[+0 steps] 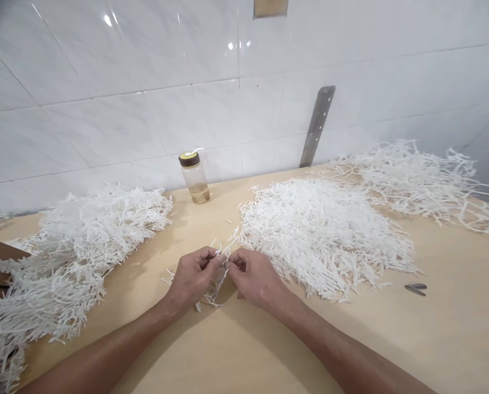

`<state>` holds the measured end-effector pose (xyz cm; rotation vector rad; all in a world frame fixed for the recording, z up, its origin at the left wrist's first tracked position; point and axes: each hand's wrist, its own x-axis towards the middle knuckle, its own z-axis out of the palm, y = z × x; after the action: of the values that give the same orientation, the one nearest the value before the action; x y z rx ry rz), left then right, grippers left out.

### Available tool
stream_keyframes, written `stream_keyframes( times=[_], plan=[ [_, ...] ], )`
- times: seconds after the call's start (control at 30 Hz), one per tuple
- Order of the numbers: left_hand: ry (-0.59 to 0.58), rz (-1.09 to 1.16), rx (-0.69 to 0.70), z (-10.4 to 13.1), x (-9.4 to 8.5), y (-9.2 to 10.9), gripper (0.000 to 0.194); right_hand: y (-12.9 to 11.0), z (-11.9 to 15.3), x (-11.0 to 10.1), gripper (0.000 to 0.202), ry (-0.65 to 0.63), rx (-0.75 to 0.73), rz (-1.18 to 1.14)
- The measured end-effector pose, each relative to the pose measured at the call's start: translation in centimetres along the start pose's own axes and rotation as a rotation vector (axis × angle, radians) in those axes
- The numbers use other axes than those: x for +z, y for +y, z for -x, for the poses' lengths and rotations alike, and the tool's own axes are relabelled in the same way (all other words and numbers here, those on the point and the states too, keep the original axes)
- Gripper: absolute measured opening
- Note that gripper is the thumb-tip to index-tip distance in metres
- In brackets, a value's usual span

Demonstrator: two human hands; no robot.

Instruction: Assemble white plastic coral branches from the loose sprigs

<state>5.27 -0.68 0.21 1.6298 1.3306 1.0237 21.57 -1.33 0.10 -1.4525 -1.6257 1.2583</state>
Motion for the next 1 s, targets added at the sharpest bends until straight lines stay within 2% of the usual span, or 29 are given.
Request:
stream_keyframes(
  times=[0.2, 0.4, 0.57, 0.77, 1.0],
  plan=[
    [-0.013, -0.016, -0.014, -0.1, 0.0, -0.2, 0.028, -0.1, 0.0, 0.0, 0.015, 0.024, -0.022, 0.109],
    [-0.013, -0.083, 0.018, -0.1, 0.0, -0.2, 0.027, -0.1, 0.0, 0.0, 0.014, 0.005, -0.002, 0.091],
    [0.017, -0.287, 0.166, 0.1, 0.0, -0.7, 0.024, -0.3, 0.1, 0.1, 0.014, -0.045, 0.023, 0.06],
    [0.047, -0.367, 0.269, 0.3, 0.2, -1.3, 0.021, -0.4, 0.1, 0.2, 0.012, -0.06, 0.098, -0.041],
    [0.108, -0.707, 0.619, 0.5, 0.6, -2.3, 0.023, 0.5, -0.3, 0.4, 0.009, -0.065, 0.059, 0.036]
  ],
)
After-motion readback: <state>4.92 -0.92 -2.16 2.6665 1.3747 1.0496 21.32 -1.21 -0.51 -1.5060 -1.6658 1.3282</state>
